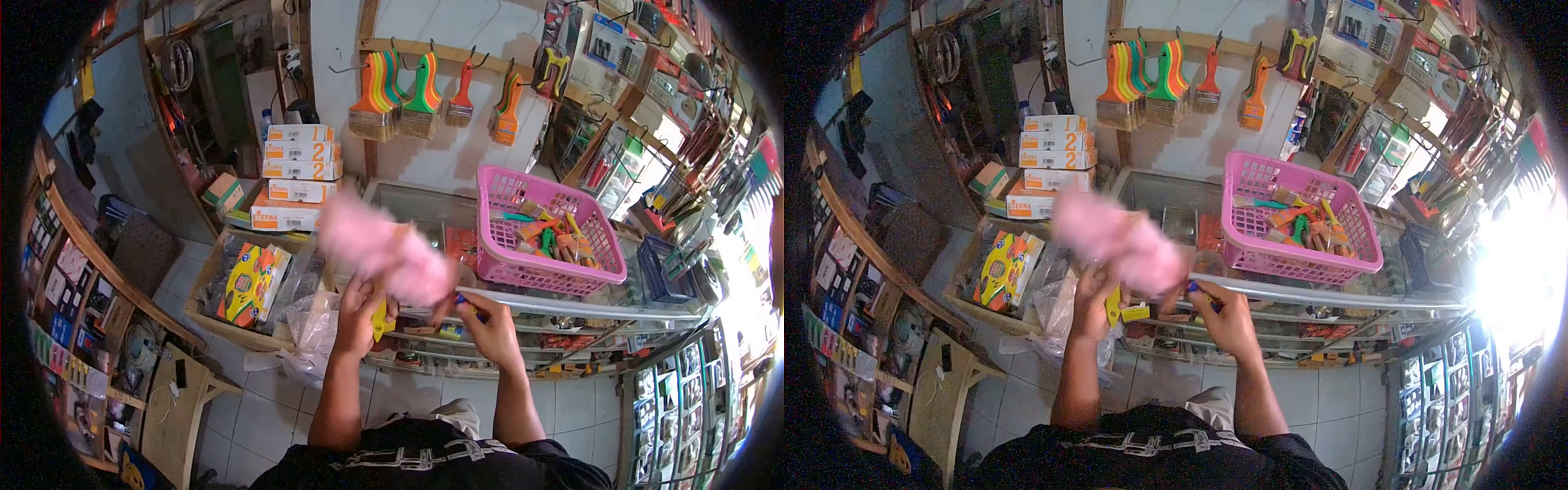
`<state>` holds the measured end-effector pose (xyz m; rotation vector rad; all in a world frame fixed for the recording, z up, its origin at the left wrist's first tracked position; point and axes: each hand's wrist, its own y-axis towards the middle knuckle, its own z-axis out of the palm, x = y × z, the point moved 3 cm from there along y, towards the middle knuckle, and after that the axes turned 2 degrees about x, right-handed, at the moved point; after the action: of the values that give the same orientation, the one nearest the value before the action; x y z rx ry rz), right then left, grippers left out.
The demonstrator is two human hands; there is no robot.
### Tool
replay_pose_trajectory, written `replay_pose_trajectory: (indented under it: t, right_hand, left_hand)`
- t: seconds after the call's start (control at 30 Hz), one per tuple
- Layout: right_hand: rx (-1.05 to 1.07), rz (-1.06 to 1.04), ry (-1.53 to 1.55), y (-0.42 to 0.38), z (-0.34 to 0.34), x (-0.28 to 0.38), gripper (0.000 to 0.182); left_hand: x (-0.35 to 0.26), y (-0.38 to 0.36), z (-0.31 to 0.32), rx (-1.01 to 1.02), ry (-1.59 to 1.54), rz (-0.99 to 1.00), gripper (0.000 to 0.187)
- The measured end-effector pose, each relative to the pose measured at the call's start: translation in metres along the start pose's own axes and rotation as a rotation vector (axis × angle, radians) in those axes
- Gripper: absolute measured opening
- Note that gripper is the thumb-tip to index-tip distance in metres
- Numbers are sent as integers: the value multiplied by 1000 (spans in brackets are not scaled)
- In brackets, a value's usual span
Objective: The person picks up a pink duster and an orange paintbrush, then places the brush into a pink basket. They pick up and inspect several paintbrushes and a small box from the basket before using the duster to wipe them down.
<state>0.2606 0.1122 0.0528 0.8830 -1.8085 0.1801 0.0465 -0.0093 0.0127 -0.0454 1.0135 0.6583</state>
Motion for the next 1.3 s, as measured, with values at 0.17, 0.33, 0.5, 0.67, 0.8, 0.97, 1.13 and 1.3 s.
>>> replay_pose_trajectory:
  t: [0.17, 0.33, 0.5, 0.67, 0.8, 0.97, 1.13, 1.3]
  right_hand:
    - [43, -104, 3, 2, 0, -4, 33]
    - [1, 78, 29, 6, -11, -7, 33]
    - [5, -37, 29, 0, -17, -9, 33]
    - [-6, 107, 65, -8, -23, -20, 33]
    - [-12, 3, -22, -10, -31, -20, 32]
    - [-93, 75, 123, -7, -27, -33, 32]
    - [-135, 52, 93, -4, -19, -27, 31]
    - [-270, 137, 264, 2, -25, -37, 26]
  left_hand:
    - [-2, 2, 4, -1, -22, -32, 45]
    - [-6, 3, 11, 5, -3, -37, 43]
    - [6, 9, 13, 33, -58, -37, 40]
    - [18, 8, 25, 72, -33, -88, 42]
    - [19, 11, 32, 68, -19, -55, 44]
    - [11, 8, 38, 82, -8, -50, 41]
    - [17, 6, 29, 87, -8, -24, 37]
    - [12, 4, 26, 62, -175, -68, 40]
